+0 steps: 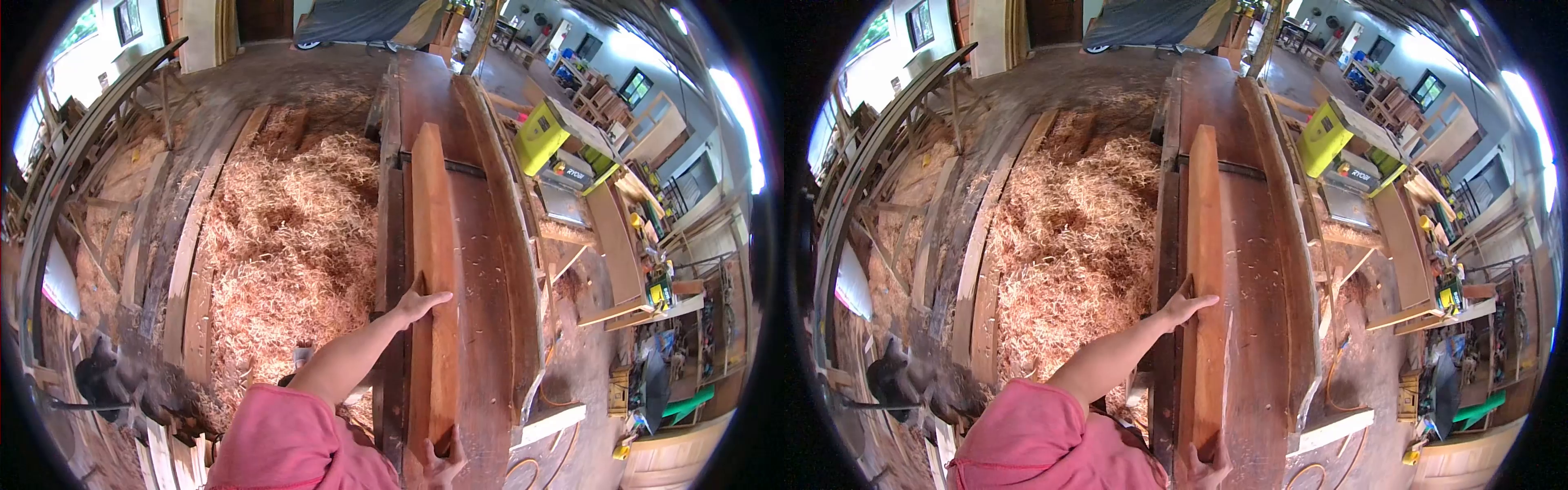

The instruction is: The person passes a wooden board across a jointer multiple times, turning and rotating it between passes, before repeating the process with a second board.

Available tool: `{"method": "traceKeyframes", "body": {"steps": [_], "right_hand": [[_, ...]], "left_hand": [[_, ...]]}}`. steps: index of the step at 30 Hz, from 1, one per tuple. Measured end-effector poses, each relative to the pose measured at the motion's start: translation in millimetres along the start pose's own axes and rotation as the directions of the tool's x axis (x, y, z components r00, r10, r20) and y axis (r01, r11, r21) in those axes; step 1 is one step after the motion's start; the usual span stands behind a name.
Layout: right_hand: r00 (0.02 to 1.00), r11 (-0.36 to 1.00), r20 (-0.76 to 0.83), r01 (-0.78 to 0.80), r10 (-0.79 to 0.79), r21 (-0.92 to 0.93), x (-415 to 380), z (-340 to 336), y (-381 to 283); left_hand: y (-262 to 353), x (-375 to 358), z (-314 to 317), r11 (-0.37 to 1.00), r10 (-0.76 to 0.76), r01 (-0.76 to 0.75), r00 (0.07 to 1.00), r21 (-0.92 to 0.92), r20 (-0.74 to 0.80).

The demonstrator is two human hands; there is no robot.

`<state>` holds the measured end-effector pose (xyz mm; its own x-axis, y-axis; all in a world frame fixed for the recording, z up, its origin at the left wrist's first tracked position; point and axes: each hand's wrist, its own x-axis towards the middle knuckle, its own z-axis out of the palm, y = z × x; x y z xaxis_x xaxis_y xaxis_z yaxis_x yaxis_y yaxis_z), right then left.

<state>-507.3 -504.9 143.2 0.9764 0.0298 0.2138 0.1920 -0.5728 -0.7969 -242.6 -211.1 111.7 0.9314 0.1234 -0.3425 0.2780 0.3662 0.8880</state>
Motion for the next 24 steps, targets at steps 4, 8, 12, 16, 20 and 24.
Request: {"method": "traceKeyframes", "body": {"steps": [4, 8, 12, 16, 20, 24], "right_hand": [[0.936, 0.955, 0.199, -0.268, 0.290, -0.129, 6.0, -11.5, 6.9], [0.974, 0.953, 0.060, -0.225, 0.217, 0.204, 11.2, 8.4, 5.7], [0.969, 0.962, 0.099, -0.240, 0.228, 0.132, 28.7, 6.4, -14.8], [0.940, 0.947, 0.152, -0.316, 0.305, 0.053, 42.4, 7.5, -24.8], [0.991, 0.993, 0.069, -0.117, 0.115, 0.029, 55.0, 18.8, -17.3], [0.982, 0.982, 0.091, -0.173, 0.166, 0.070, 73.5, 26.9, -35.0]], "left_hand": [[10.7, 2.9, -2.0, 1.000, -0.001, 0.001, 1.000, -0.020, 0.016], [8.9, 14.4, -4.8, 0.999, 0.005, -0.004, 1.000, 0.047, -0.014], [15.3, 23.2, -8.0, 1.000, -0.013, 0.013, 1.000, 0.012, 0.007], [27.3, 27.8, -11.5, 0.998, -0.047, 0.047, 0.999, 0.046, -0.008], [37.5, 36.9, -16.5, 0.992, -0.080, 0.081, 0.997, 0.099, -0.019], [55.5, 42.2, -20.8, 0.991, -0.091, 0.091, 0.996, 0.102, -0.004]]}}
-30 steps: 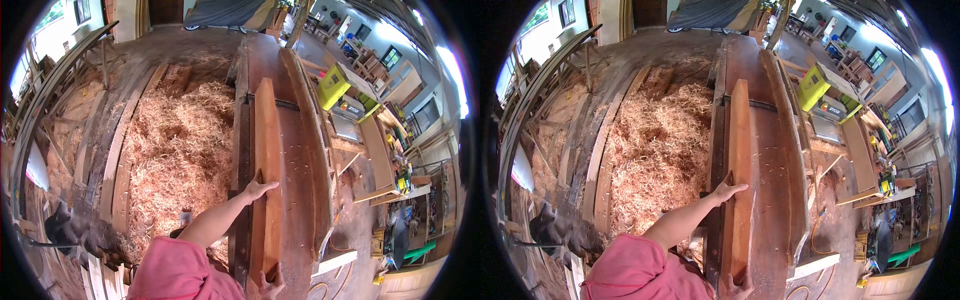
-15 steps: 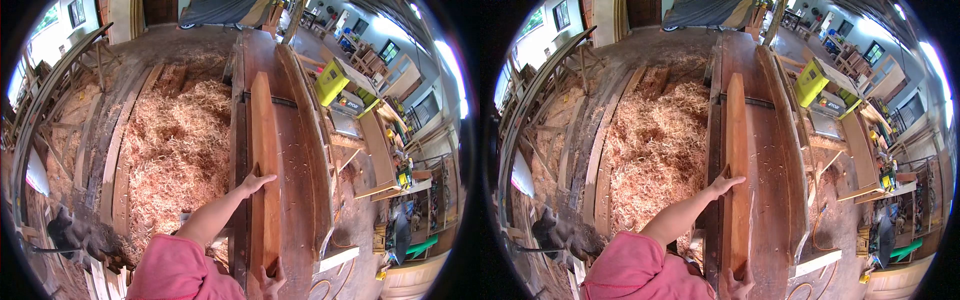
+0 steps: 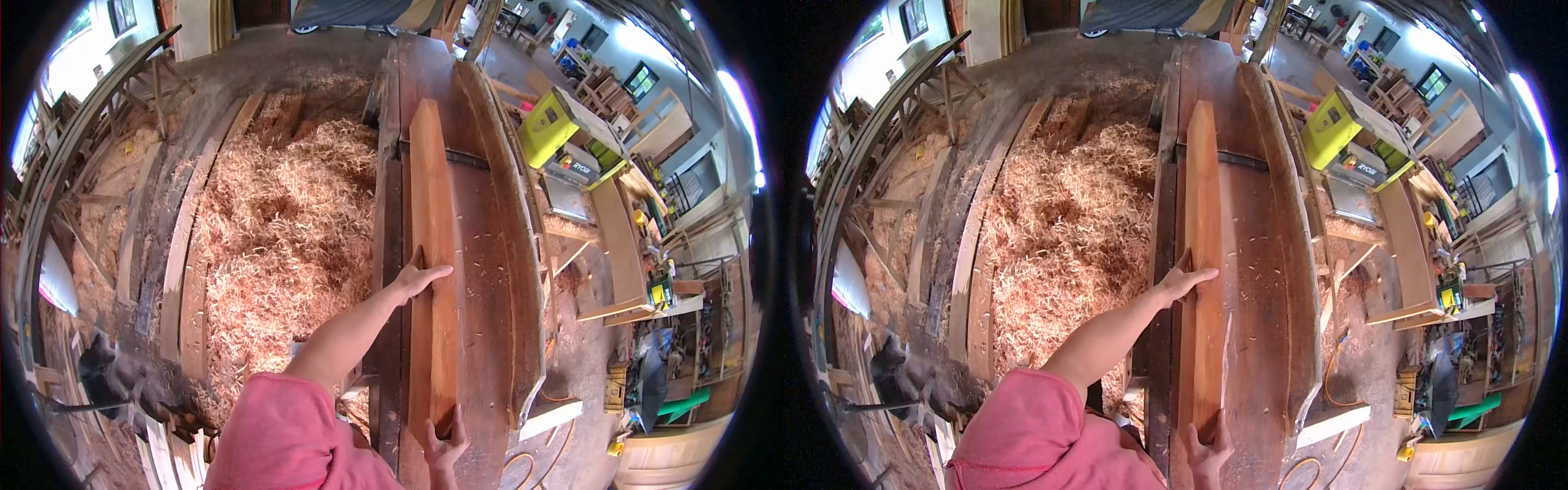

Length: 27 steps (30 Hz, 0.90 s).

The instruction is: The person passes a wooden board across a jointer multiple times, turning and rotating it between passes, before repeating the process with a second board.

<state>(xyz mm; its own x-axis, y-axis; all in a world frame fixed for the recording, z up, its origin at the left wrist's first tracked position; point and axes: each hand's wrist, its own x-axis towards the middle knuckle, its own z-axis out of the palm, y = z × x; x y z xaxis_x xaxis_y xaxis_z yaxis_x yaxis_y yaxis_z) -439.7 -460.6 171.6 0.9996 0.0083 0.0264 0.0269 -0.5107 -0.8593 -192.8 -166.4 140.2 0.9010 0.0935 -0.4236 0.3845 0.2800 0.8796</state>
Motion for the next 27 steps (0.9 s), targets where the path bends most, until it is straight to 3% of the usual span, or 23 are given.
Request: {"method": "traceKeyframes", "body": {"steps": [7, 10, 14, 16, 20, 22, 25, 27], "right_hand": [[0.998, 0.992, 0.007, -0.055, 0.055, 0.117, 25.2, 17.0, -11.3], [0.996, 0.997, 0.032, -0.079, 0.079, 0.018, 36.3, 21.0, -12.0], [0.989, 0.990, 0.059, -0.135, 0.132, 0.036, 54.5, 29.7, -23.9], [0.990, 0.989, 0.064, -0.130, 0.125, 0.066, 63.9, 36.8, -26.4], [0.988, 0.985, 0.071, -0.142, 0.135, 0.100, 81.9, 49.7, -28.2], [0.982, 0.986, 0.099, -0.167, 0.163, 0.029, 92.6, 52.7, -36.6], [0.998, 0.995, 0.051, -0.043, 0.039, 0.095, 108.4, 67.9, -42.2], [1.000, 0.998, 0.009, -0.003, 0.002, 0.067, 119.3, 79.5, -47.2]], "left_hand": [[13.6, 21.8, -12.0, 0.994, 0.099, -0.096, 0.994, -0.047, 0.053], [11.8, 39.5, -16.2, 1.000, 0.011, -0.011, 1.000, -0.007, -0.022], [11.5, 55.4, -17.3, 0.988, 0.144, -0.148, 0.987, -0.040, -0.074], [-17.0, 92.8, -14.7, 0.965, 0.221, -0.241, 0.960, -0.106, -0.169], [-27.9, 122.1, -20.3, 0.963, 0.214, -0.238, 0.960, -0.126, -0.180], [-26.2, 119.9, -23.8, 0.958, 0.211, -0.235, 0.966, -0.164, -0.150], [-19.2, 94.0, -21.6, 0.978, 0.165, -0.189, 0.957, -0.083, -0.238], [-22.4, 79.8, -29.9, 0.989, 0.141, -0.127, 0.965, 0.074, -0.221]]}}
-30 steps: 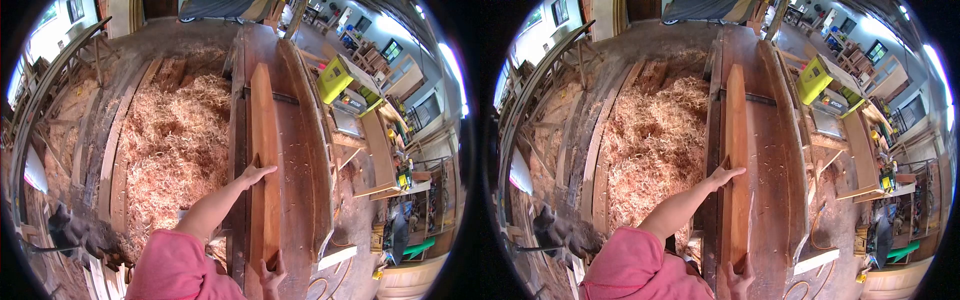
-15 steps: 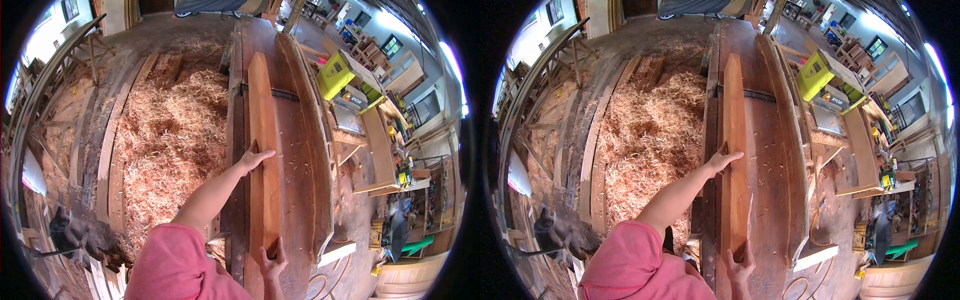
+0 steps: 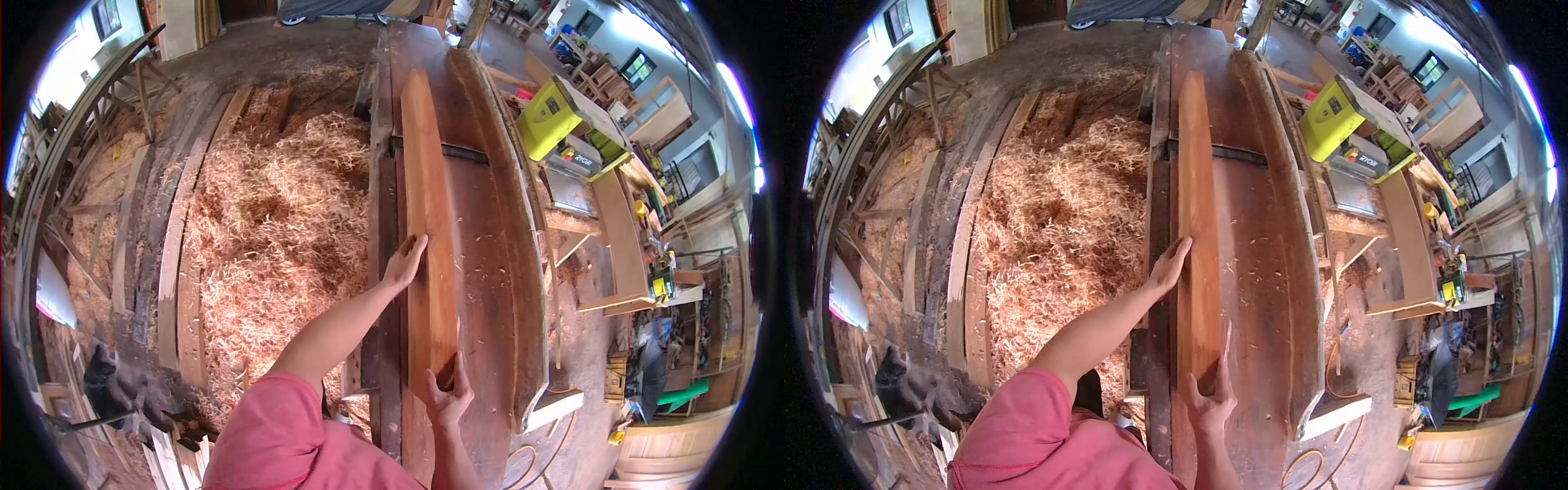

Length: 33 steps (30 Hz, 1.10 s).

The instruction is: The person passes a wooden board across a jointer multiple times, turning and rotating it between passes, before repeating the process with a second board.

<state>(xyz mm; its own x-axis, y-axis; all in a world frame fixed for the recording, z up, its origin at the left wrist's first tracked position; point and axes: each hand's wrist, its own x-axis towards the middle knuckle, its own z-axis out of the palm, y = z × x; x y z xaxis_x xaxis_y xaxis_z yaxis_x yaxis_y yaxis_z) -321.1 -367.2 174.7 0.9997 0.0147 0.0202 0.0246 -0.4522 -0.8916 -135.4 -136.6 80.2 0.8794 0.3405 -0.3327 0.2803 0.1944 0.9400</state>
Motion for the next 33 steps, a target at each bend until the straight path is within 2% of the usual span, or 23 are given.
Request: {"method": "traceKeyframes", "body": {"steps": [1, 3, 4, 7, 8, 11, 17, 20, 26, 33], "right_hand": [[1.000, 1.000, -0.019, 0.020, -0.020, -0.014, 5.4, 6.2, -1.4], [0.998, 0.996, -0.017, 0.055, -0.056, -0.072, 20.4, 18.0, 9.7], [0.997, 0.992, -0.017, 0.069, -0.071, -0.101, 27.1, 22.4, 11.6], [0.979, 0.968, -0.042, 0.191, -0.200, -0.161, 49.6, 39.5, 1.4], [0.996, 0.988, 0.011, 0.085, -0.084, -0.130, 54.3, 41.0, -8.2], [1.000, 0.993, 0.000, 0.005, -0.005, -0.121, 76.4, 53.3, -23.4], [0.966, 0.944, -0.058, 0.234, -0.253, -0.231, 122.7, 78.6, -15.1], [0.995, 0.982, -0.010, 0.096, -0.099, -0.163, 144.1, 90.0, -29.2], [0.991, 0.928, -0.011, 0.120, -0.133, -0.352, 194.2, 117.8, -26.7], [0.995, 0.904, -0.020, 0.081, -0.098, -0.419, 252.3, 157.5, -51.5]], "left_hand": [[-6.0, -3.6, -6.5, 0.996, -0.013, 0.012, 1.000, 0.085, 0.007], [-20.3, -11.3, -16.3, 0.909, 0.108, -0.112, 0.994, 0.401, 0.034], [-31.9, -14.3, -19.9, 0.822, 0.160, -0.169, 0.985, 0.544, 0.064], [-73.2, -16.0, -31.6, 0.519, 0.304, -0.341, 0.931, 0.784, 0.203], [-84.9, -14.5, -31.1, 0.507, 0.356, -0.369, 0.913, 0.779, 0.201], [-94.6, -10.3, -29.2, 0.547, 0.374, -0.383, 0.907, 0.744, 0.192], [-85.9, -15.3, -28.0, 0.533, 0.423, -0.382, 0.893, 0.755, 0.153], [-89.3, -12.1, -28.5, 0.539, 0.462, -0.409, 0.874, 0.736, 0.147], [-85.4, -13.8, -28.4, 0.529, 0.460, -0.400, 0.876, 0.748, 0.143], [-93.8, -8.4, -26.2, 0.514, 0.497, -0.418, 0.857, 0.749, 0.137]]}}
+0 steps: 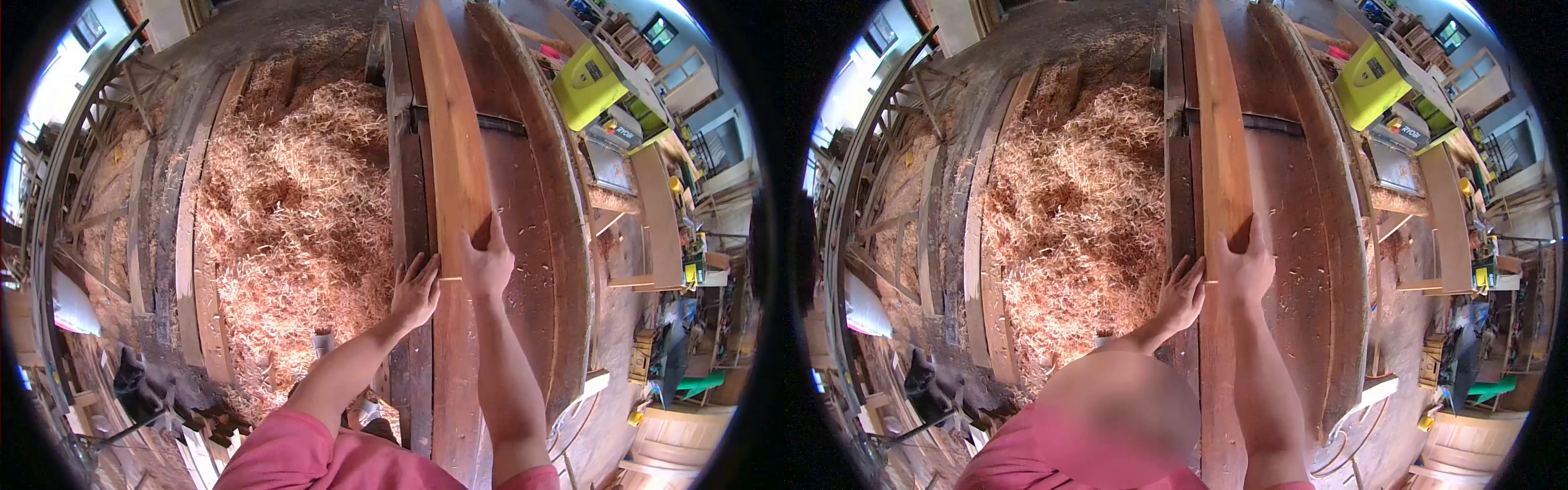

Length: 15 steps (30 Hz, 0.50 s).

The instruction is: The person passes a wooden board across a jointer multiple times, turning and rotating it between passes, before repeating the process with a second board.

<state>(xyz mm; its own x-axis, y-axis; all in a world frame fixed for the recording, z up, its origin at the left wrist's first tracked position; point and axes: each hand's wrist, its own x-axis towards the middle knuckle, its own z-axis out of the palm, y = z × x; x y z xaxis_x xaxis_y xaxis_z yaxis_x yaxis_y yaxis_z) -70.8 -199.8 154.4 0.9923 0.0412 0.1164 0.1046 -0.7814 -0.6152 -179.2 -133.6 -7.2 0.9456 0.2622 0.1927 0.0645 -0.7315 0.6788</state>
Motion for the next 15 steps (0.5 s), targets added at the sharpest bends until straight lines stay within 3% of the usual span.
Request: {"method": "traceKeyframes", "body": {"steps": [5, 15], "right_hand": [[0.994, 0.994, -0.067, 0.093, -0.089, 0.060, 26.7, 18.3, -7.0], [0.999, 0.999, 0.017, -0.036, 0.035, 0.034, 83.0, 40.8, -46.8]], "left_hand": [[6.7, 2.3, -9.3, 1.000, 0.001, -0.001, 1.000, 0.023, 0.010], [2.8, 2.3, -4.2, 1.000, 0.016, -0.016, 1.000, -0.026, 0.006]]}}
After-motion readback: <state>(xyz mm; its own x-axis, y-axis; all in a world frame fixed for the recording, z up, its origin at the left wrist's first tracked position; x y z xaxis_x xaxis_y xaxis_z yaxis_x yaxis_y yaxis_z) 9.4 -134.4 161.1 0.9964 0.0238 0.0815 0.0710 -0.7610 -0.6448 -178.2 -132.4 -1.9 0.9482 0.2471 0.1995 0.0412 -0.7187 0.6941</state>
